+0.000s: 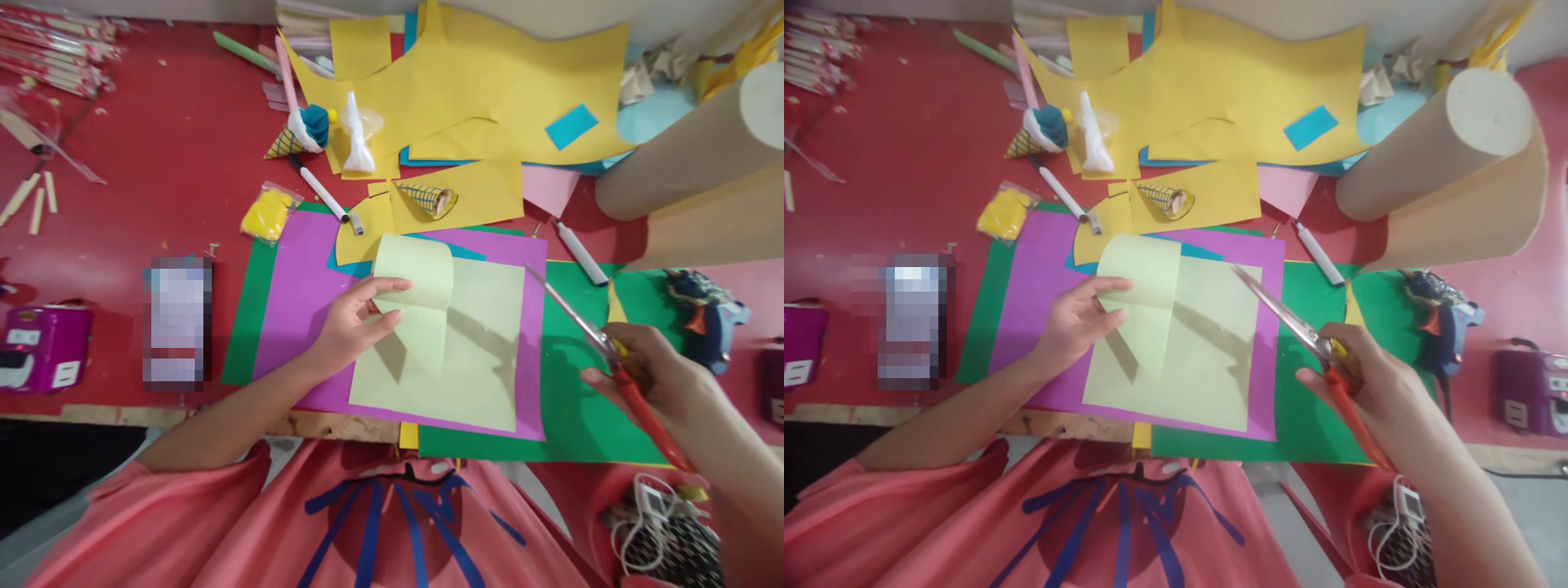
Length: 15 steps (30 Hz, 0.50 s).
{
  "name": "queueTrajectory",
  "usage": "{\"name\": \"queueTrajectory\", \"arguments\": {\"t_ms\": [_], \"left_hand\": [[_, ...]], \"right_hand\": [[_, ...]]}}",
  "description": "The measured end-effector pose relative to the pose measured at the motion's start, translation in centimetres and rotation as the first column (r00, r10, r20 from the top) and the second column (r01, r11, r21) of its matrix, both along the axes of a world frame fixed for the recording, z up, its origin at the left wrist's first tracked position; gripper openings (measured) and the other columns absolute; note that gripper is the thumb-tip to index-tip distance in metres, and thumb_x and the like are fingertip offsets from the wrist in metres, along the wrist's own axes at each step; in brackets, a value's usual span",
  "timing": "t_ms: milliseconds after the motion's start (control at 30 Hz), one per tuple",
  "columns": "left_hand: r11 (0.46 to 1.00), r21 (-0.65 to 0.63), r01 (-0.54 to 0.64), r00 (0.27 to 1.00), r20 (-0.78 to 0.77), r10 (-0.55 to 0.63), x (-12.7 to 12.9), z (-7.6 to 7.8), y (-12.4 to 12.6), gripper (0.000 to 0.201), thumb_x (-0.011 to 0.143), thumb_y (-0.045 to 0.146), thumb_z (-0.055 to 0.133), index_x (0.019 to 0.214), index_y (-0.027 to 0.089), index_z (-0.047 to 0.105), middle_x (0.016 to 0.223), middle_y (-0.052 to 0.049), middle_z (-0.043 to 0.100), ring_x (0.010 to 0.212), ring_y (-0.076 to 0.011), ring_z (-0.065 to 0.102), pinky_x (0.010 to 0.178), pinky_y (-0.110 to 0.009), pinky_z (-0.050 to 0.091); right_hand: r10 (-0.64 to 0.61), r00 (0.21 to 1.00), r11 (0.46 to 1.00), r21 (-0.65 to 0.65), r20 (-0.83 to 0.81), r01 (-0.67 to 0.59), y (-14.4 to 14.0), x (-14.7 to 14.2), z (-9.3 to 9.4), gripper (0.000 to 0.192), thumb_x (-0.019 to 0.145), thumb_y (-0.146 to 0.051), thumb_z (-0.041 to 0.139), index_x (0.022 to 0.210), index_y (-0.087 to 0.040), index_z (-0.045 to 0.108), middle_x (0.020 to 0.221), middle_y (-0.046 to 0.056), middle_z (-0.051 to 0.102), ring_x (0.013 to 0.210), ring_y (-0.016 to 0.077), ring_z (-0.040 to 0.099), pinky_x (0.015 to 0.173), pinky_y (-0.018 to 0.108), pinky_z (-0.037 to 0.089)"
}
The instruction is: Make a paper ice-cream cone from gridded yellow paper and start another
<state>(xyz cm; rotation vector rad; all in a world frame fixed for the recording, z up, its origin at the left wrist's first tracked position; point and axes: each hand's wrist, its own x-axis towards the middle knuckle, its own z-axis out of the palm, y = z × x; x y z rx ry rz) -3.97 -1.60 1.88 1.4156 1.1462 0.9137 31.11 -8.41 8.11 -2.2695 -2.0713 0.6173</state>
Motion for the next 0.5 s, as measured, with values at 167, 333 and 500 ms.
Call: {"name": "queueTrajectory", "arguments": {"t_ms": [167,333,500], "left_hand": [[1.0,0.009,-0.009,1.0,-0.004,0.009,0.0,0.3,0.0,0.029,0.082,0.026,0.067,0.11,0.024,0.067,0.115,-0.003,0.069,0.107,-0.0183,0.064,0.068,-0.021,0.054],[1.0,0.017,0.011,0.999,-0.051,-0.01,0.0,0.5,-0.2,0.031,0.081,0.024,0.066,0.112,0.024,0.066,0.115,-0.003,0.069,0.109,-0.0194,0.064,0.069,-0.022,0.055],[0.994,0.09,0.06,0.995,-0.08,-0.053,-0.1,0.3,-0.4,0.032,0.082,0.019,0.066,0.112,0.026,0.066,0.113,-0.001,0.069,0.103,-0.0156,0.065,0.065,-0.018,0.052]], "right_hand": [[0.196,0.98,0.967,-0.168,0.014,-0.191,0.8,-1.6,1.3,0.045,0.087,-0.063,0.046,0.113,-0.026,0.046,0.098,0.009,0.065,0.076,0.0238,0.064,0.062,0.031,0.047],[0.327,0.945,0.918,-0.244,0.017,-0.313,1.6,-2.5,1.2,0.037,0.091,-0.05,0.049,0.116,-0.023,0.049,0.107,0.012,0.066,0.088,0.0285,0.066,0.067,0.035,0.048],[0.375,0.926,0.904,-0.208,-0.037,-0.374,1.9,-3.0,0.5,0.046,0.091,-0.056,0.043,0.122,-0.023,0.051,0.11,0.013,0.065,0.09,0.0312,0.067,0.067,0.038,0.052]]}}
